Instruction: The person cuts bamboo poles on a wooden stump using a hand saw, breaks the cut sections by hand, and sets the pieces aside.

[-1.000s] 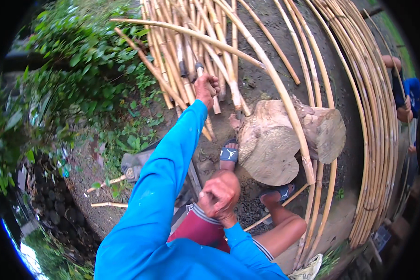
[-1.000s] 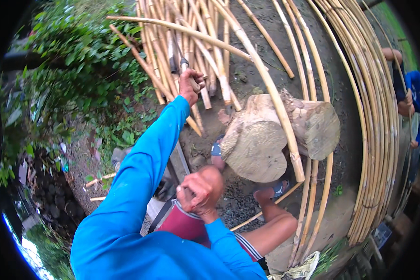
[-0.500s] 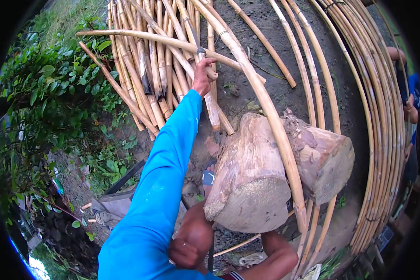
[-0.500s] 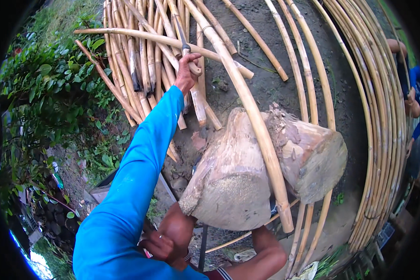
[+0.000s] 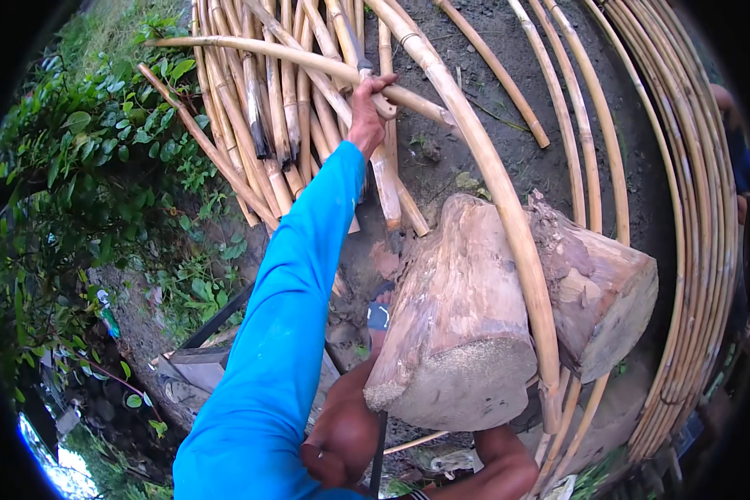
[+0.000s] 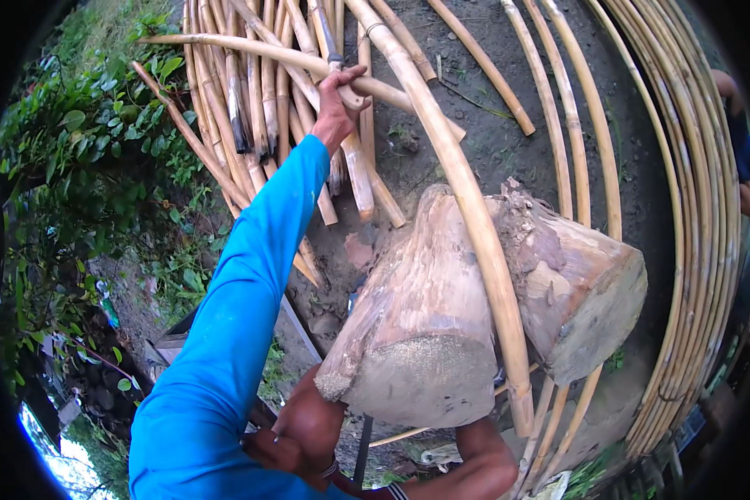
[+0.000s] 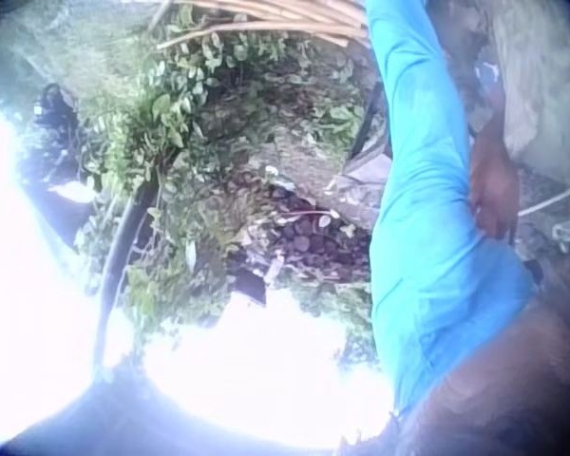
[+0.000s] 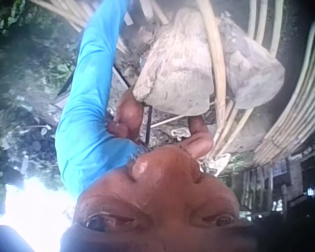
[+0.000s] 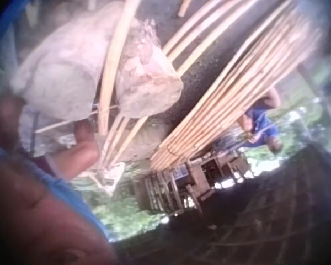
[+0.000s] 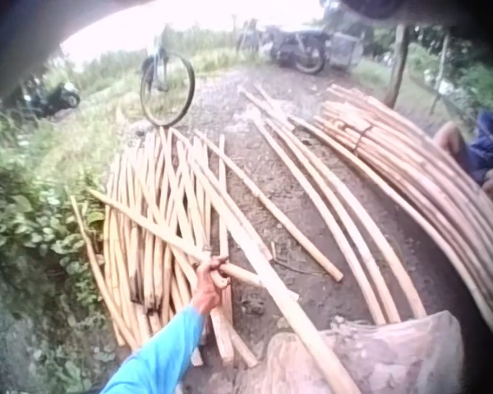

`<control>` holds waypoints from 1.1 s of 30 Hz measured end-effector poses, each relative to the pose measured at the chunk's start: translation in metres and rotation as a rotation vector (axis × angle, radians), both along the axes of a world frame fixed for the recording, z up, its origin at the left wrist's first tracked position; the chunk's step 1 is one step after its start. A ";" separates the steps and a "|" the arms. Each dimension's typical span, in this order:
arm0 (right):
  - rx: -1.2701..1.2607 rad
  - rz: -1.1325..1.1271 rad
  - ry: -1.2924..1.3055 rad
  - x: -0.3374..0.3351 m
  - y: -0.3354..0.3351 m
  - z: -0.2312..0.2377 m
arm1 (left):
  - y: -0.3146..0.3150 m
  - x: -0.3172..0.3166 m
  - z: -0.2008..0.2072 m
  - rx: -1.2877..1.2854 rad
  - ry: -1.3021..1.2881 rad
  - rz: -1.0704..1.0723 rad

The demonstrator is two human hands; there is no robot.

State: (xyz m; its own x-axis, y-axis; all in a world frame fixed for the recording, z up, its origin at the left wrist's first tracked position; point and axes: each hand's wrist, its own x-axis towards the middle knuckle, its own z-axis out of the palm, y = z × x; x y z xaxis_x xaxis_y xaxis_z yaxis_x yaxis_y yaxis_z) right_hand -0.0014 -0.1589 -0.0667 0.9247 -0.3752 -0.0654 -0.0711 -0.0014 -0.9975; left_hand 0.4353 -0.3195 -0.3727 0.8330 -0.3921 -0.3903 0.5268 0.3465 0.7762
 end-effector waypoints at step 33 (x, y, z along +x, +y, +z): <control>-0.311 0.538 0.312 -0.058 -0.010 0.138 | 0.308 -0.405 0.375 -0.100 0.109 -0.085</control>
